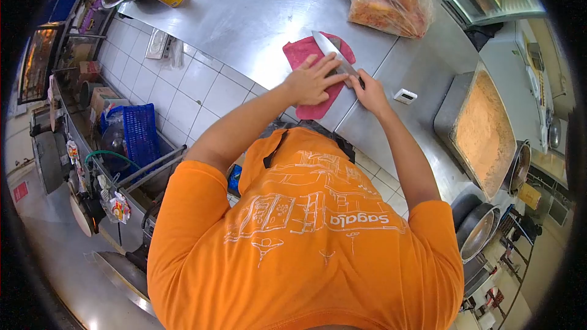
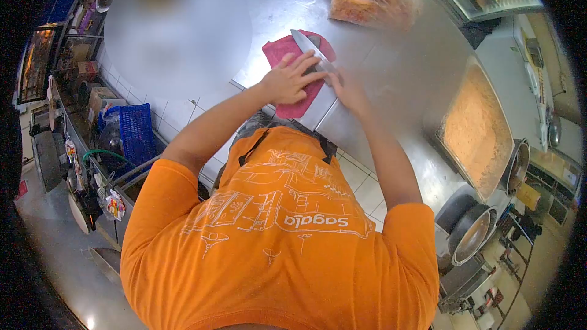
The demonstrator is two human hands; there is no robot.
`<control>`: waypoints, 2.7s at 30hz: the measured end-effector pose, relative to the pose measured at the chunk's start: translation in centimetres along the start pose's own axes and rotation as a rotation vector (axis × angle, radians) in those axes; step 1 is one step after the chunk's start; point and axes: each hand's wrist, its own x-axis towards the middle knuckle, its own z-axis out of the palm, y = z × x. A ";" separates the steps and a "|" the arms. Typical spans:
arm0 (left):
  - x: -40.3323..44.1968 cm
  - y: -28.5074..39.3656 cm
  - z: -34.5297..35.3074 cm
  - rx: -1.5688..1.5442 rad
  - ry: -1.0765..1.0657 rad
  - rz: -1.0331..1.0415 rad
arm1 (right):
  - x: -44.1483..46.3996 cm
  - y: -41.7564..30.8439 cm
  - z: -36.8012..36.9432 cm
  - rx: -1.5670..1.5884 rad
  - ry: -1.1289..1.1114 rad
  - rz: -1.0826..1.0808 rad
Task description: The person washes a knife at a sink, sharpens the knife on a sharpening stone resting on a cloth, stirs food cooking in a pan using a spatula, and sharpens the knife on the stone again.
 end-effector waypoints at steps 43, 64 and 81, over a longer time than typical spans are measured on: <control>-0.3 2.6 0.8 0.070 -0.014 0.012 | -2.5 0.5 -1.0 -0.014 -0.009 0.061; -2.0 0.5 -2.6 0.132 0.085 -0.118 | 4.4 -1.3 -2.3 0.041 -0.166 -0.233; -2.8 4.4 1.0 0.072 -0.009 -0.477 | 7.3 -0.8 -1.0 -0.038 -0.412 -0.310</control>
